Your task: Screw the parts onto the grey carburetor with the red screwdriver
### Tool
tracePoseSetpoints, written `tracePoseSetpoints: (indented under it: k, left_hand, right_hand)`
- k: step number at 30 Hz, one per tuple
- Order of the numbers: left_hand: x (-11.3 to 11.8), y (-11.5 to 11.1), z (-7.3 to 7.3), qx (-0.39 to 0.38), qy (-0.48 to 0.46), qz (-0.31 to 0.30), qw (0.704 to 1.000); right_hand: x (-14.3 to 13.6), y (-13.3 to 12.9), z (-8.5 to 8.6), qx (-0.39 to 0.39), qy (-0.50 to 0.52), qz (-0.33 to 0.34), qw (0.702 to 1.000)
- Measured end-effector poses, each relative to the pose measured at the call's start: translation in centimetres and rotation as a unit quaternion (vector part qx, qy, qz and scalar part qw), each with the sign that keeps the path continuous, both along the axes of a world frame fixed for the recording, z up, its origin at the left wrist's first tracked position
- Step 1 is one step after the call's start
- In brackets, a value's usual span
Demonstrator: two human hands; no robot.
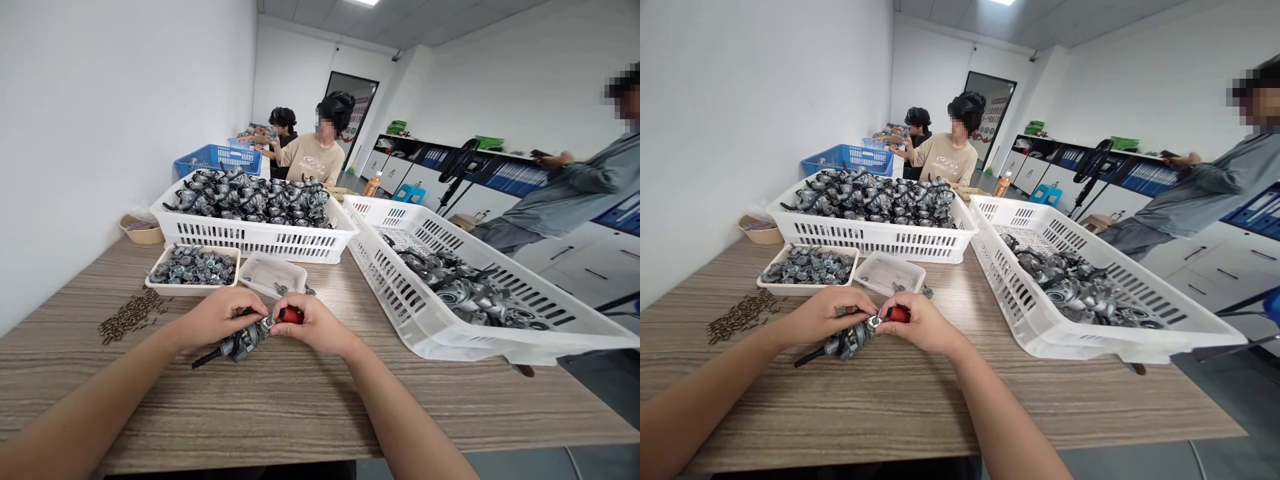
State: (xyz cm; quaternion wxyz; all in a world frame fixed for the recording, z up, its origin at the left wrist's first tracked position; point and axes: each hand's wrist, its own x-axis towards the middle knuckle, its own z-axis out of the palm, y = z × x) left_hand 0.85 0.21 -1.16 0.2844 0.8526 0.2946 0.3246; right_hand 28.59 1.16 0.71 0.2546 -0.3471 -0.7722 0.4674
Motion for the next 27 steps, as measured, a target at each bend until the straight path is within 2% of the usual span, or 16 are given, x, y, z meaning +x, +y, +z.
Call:
tracePoseSetpoints:
  k: [11, 14, 19, 22, 27]
  left_hand:
    - [-0.2, -0.1, 0.3, -0.026, -0.006, 0.029, 0.999]
    - [-0.4, -0.1, 0.4, -0.035, -0.015, 0.040, 0.998]
    - [-1.1, 0.1, 0.8, 0.028, -0.023, 0.079, 0.996]
    - [-1.5, 0.7, 0.9, 0.103, -0.019, 0.149, 0.983]
    - [-1.9, 1.3, 1.5, 0.174, -0.062, 0.335, 0.924]
  right_hand:
    - [0.3, 0.0, 0.2, -0.013, 0.002, 0.021, 1.000]
    - [1.0, 0.3, 0.3, 0.003, -0.003, 0.005, 1.000]
    - [2.1, 1.2, 0.3, 0.034, -0.004, -0.043, 0.998]
    - [2.6, 1.8, 0.2, 0.046, -0.004, -0.066, 0.997]
    - [3.2, 2.7, 0.1, 0.058, -0.013, -0.095, 0.994]
